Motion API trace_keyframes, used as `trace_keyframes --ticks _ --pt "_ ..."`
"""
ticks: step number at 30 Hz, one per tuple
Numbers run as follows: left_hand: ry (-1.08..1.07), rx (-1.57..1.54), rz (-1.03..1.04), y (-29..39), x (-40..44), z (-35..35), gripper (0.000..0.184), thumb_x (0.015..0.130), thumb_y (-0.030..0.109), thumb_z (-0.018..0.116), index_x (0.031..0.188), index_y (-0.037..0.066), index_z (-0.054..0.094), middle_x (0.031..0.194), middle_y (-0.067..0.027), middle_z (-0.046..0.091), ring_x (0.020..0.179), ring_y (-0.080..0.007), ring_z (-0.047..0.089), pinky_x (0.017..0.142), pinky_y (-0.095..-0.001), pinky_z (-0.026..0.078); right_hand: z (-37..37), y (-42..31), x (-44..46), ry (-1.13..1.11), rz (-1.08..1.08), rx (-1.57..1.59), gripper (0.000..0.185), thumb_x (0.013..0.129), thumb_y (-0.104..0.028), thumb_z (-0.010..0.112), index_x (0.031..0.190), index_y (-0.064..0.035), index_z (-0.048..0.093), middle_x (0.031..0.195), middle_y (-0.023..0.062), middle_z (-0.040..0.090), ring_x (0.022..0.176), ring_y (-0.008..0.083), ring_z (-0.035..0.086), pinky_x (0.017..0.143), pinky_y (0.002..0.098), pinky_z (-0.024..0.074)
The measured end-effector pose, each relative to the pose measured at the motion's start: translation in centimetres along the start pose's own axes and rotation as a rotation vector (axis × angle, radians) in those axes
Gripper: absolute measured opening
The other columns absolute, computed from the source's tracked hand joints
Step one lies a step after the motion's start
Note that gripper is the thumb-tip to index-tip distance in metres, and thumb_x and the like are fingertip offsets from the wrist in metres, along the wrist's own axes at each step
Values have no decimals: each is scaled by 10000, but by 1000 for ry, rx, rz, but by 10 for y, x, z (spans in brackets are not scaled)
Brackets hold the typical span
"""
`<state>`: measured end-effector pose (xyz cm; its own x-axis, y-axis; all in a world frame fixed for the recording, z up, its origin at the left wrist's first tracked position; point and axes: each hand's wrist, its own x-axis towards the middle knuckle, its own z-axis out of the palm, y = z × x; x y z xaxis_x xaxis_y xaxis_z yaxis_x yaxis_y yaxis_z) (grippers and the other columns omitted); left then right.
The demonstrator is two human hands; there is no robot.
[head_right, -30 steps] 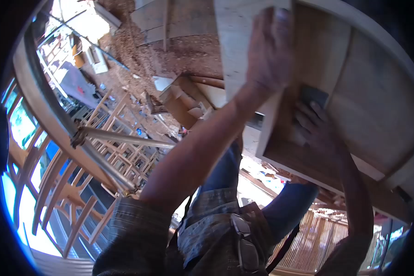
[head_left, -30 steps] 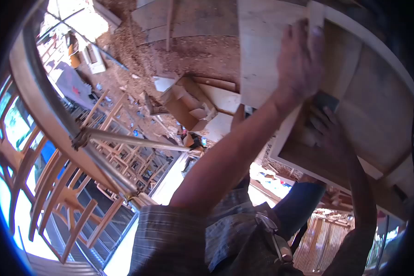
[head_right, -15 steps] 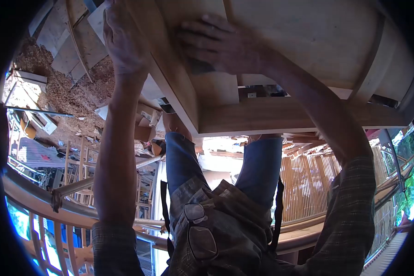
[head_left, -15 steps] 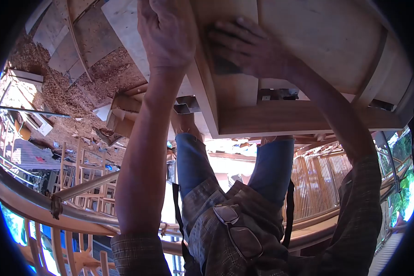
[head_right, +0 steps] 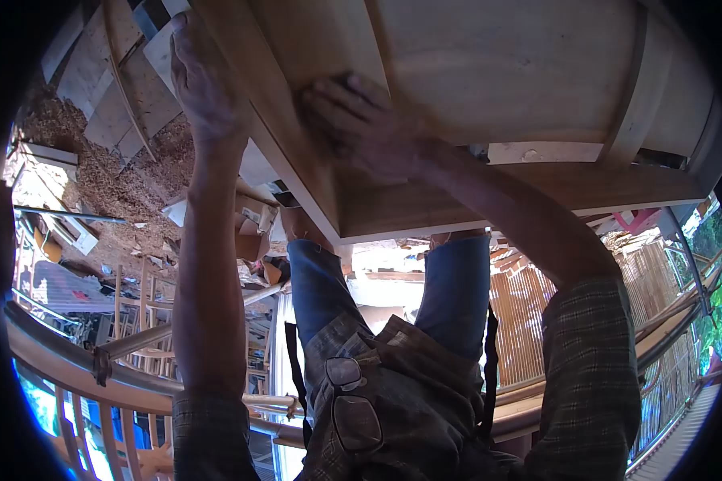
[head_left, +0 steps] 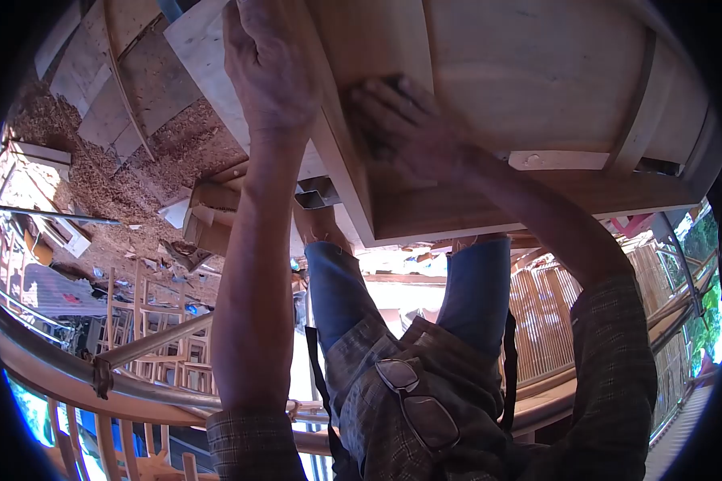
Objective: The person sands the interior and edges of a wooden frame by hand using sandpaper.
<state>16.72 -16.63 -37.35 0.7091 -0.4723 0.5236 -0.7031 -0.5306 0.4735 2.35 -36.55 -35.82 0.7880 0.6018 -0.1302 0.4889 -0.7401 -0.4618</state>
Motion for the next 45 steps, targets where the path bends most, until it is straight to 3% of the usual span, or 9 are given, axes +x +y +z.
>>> trace_keyframes --ticks 3,6,8,14,21,27,34,42,45 --pt "42 78 47 -2 1 5 479 942 216 402 1328 -26 256 1149 -231 470 990 -399 492 861 -449 409 12 9 -18 -103 -204 -51 545 821 -392 568 1283 -117 478 1455 66 281 1372 208 193 1119 420 127" --pt "-193 -156 -535 50 27 -12 489 941 198 377 1347 -17 209 1139 -230 472 970 -413 494 849 -460 408 -11 41 35 18 -162 -147 584 827 -423 557 1314 -121 443 1468 72 258 1378 205 181 1113 439 141" --pt "69 -489 -846 63 41 -12 558 960 476 288 1066 -32 492 952 -177 526 859 -281 509 802 -372 407 -21 46 60 121 -40 -122 625 815 -433 565 1338 -128 413 1474 76 248 1385 201 167 1107 461 162" --pt "132 -573 -1111 62 48 -9 554 966 473 281 1050 -24 511 931 -146 538 841 -234 493 808 -343 399 -3 29 -20 -65 -149 -109 644 787 -482 577 1313 -136 437 1485 54 234 1377 213 196 1106 505 124" --pt "57 -472 -1005 63 50 -13 568 968 473 259 1046 -27 516 953 -165 542 880 -248 498 822 -339 390 -44 65 59 128 157 -129 685 776 -495 588 1356 -191 386 1496 36 204 1386 197 160 1108 532 114" --pt "78 -449 -1073 59 48 -6 579 966 479 244 1029 -32 509 928 -160 540 848 -256 506 806 -354 399 -17 49 -44 -235 -251 -160 679 780 -513 582 1363 -233 377 1504 -25 180 1389 158 134 1104 550 71" --pt "67 -485 -1026 66 46 -11 580 961 490 253 1013 -24 517 916 -147 536 842 -244 497 802 -348 399 -31 49 33 63 156 -74 642 795 -486 571 1357 -236 384 1501 -11 192 1388 174 146 1076 591 127" --pt "42 -502 -1071 52 34 -8 584 959 494 261 993 -30 518 905 -175 532 857 -281 499 814 -373 389 -32 36 44 -82 48 -37 661 793 -452 591 1363 -187 388 1507 12 170 1397 208 110 1087 568 97" --pt "-75 -113 -564 33 14 -4 577 971 465 239 1056 -41 502 963 -147 543 859 -232 507 803 -335 411 -38 46 73 80 127 -62 659 795 -439 595 1366 -187 383 1508 16 164 1397 211 109 1092 560 93"
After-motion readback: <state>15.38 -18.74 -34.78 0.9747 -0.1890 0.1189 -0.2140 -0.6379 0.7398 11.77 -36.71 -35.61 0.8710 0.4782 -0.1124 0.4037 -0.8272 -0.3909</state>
